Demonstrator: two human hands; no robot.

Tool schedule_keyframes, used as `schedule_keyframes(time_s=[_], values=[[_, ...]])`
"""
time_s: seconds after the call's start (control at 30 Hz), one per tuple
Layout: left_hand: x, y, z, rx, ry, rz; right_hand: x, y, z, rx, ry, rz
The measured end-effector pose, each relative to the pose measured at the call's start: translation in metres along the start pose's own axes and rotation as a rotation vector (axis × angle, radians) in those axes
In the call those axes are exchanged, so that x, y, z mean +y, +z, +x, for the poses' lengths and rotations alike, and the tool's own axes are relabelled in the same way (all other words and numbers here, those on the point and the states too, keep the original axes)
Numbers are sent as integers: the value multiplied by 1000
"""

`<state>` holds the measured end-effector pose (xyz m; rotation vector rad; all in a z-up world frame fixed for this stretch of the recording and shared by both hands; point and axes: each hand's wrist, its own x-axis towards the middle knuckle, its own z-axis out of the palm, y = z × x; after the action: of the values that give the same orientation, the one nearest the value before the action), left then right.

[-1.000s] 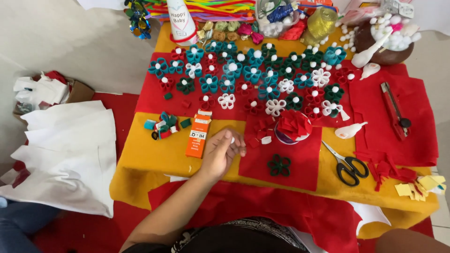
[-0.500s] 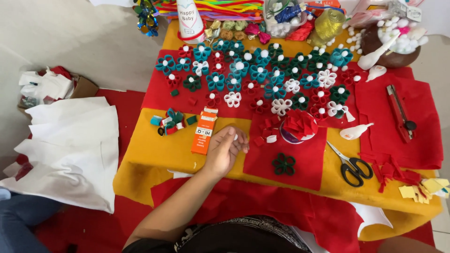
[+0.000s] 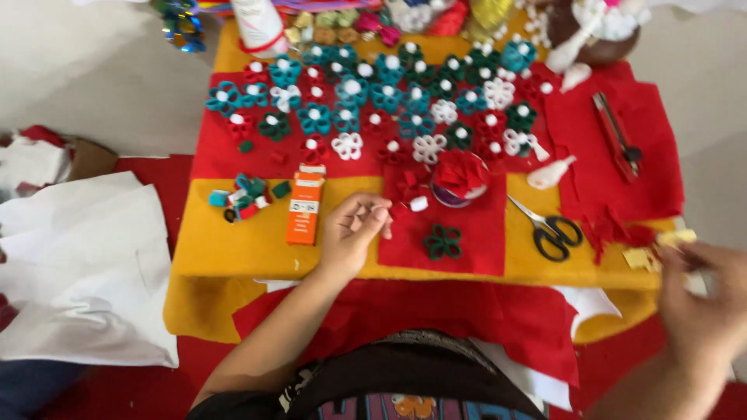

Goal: Assembling and organizing small decorative flowers made of felt using glue and scissors at a workshop station.

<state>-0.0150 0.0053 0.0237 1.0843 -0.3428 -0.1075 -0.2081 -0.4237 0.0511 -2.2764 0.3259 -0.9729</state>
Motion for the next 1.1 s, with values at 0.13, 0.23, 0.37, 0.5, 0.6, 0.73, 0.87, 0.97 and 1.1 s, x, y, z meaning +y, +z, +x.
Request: schedule_keyframes(time_s=[0.13,0.23,0.37,0.5,0.6,0.73,0.87,0.97,1.1], values=[[8,4,-1,-24,26,122,-34,10,28,-272,-247,-440],[10,7,4,-33,77,96,-34,17,40,-64,-486,-295],[18,17,0,-44,179,373,-63,46,34,143,-517,-106],[24,37,3,-75,280,362,-134,100,18,-119,-451,365],[20,44,13,-3,355,424,-180,138,4,-341,-374,369],[11,30,18,103,460,363,-218,171,-2,-416,-699,265],[9,12,20,218,514,348,-232,192,-5,-422,-800,-39],[9,9,22,243,471,344,-236,205,-21,-457,-852,-122],[10,10,19,220,491,331,-223,207,-28,-429,-867,-47]])
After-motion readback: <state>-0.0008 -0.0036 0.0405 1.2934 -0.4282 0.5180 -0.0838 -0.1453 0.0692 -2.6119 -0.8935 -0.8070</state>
